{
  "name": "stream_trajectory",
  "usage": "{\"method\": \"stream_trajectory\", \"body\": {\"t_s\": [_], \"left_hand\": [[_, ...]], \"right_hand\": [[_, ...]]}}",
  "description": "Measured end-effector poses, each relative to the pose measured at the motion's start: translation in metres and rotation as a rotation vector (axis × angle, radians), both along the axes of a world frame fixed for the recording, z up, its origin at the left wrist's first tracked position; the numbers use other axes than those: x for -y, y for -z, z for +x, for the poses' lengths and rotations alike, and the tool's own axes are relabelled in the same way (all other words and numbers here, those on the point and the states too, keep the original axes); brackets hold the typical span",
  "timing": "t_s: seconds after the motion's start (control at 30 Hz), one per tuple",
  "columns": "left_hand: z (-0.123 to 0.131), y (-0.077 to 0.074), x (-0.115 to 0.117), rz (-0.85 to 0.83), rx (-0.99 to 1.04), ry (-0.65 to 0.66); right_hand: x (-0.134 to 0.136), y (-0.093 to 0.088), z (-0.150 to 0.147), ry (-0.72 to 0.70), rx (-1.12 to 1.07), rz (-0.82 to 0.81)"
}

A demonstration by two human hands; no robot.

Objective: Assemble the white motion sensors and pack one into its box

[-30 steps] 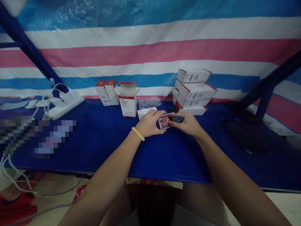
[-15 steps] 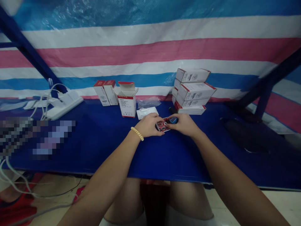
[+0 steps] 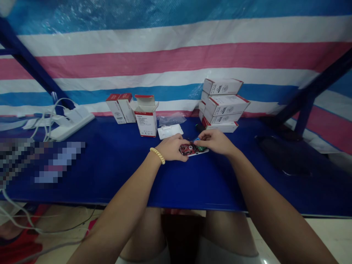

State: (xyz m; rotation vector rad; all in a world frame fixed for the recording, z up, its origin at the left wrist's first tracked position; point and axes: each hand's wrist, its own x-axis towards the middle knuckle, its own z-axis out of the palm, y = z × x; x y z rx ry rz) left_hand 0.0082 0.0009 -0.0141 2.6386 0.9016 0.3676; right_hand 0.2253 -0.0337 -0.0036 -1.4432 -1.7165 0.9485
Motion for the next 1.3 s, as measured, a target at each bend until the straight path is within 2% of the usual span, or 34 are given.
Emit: {"method": "stream_trajectory", "body": {"t_s": [0.3,0.63,0.83,1.13,1.3], "left_hand": [[0.000,-0.004,0.001,-0.015,-0.021,0.013],[0.004,0.002,-0.003,0.018,0.042,0.054],[0.006,0.002,-0.003,0.009,0.013,0.059],[0.005,0.002,-0.003,-0.007,0.010,0.045],[0.008,-0.001,0.001,-0.063,0.013,-0.017]], "right_hand": [[-0.004,0.000,0.013,0.062,0.166,-0.030],[-0.003,0.001,0.011,-0.049,0.167,0.061],[-0.004,0.002,0.010,-0.037,0.193,0.107],[-0.003,0.001,0.007,-0.011,0.220,0.012],[-0.003,0.004,0.005,0.030,0.357,0.092]]}}
